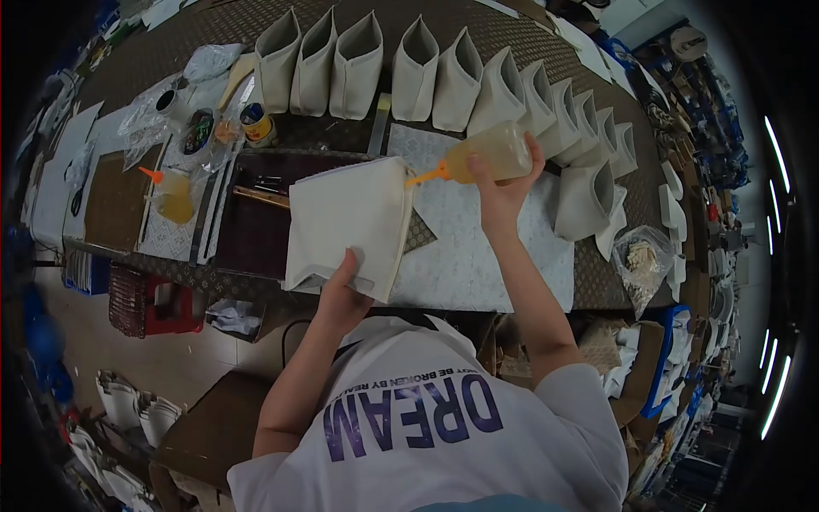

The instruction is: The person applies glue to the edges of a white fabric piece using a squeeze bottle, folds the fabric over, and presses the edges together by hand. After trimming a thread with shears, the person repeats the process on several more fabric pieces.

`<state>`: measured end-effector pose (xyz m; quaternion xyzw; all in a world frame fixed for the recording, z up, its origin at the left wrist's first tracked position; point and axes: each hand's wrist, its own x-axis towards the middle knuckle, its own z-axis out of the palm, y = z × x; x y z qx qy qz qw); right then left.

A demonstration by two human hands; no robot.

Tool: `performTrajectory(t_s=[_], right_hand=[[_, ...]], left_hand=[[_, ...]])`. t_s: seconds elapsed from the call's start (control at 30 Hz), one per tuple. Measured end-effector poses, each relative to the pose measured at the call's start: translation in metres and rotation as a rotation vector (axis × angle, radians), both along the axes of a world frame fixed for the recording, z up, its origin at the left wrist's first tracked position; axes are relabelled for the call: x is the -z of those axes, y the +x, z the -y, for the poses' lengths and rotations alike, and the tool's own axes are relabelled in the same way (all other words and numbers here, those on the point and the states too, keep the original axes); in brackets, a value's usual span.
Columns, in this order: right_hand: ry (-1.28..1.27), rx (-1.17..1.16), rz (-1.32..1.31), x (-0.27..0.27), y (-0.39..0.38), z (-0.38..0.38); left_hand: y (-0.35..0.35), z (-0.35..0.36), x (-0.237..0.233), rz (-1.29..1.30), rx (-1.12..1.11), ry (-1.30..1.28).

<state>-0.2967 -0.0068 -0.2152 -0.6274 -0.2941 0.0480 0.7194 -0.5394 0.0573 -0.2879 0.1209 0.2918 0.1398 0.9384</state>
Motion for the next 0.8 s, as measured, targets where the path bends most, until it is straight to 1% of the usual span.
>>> performTrajectory(t_s=[0.03, 0.13, 0.23, 0.33, 0.43, 0.5, 0.53, 0.57, 0.6, 0.63, 0.67, 0.77, 0.8], right_hand=[[-0.001, 0.011, -0.05, -0.001, -0.001, 0.004], [-0.017, 0.042, -0.105, 0.005, -0.006, 0.019], [0.017, -0.032, -0.276, 0.002, -0.027, 0.038], [-0.045, -0.064, -0.302, 0.003, -0.054, 0.055], [-0.109, -0.128, -0.326, 0.009, -0.075, 0.068], [0.051, -0.217, -0.642, 0.0, -0.067, 0.07], [0.139, -0.278, -0.794, -0.005, -0.057, 0.071], [0.234, -0.31, -0.824, -0.005, -0.042, 0.071], [0.283, -0.269, -0.768, -0.011, -0.031, 0.069], [0.329, -0.225, -0.713, -0.019, -0.022, 0.067], [0.371, -0.177, -0.656, -0.026, -0.016, 0.062], [0.474, -0.164, -0.644, -0.041, -0.003, 0.048], [0.484, -0.189, -0.622, -0.049, -0.002, 0.043]], left_hand=[[0.002, 0.0, -0.002, -0.008, -0.013, -0.007], [0.012, 0.0, -0.001, 0.097, -0.022, 0.019], [0.021, 0.0, -0.001, 0.08, -0.028, 0.05], [0.029, 0.0, -0.008, 0.078, -0.04, 0.039], [0.034, -0.007, -0.01, 0.123, -0.037, -0.042], [0.035, -0.015, -0.03, -0.358, 0.682, 1.296], [0.036, -0.023, -0.045, -0.652, 1.037, 1.957], [0.034, -0.033, -0.05, -0.665, 0.982, 2.093], [0.031, -0.043, -0.055, -0.689, 0.917, 2.229], [0.025, -0.048, -0.038, -0.381, 0.483, 1.814], [0.023, -0.057, -0.025, -0.078, 0.094, 1.354], [0.036, -0.09, -0.018, -0.247, -0.152, 1.394], [0.036, -0.1, -0.038, -0.443, -0.137, 1.599]])
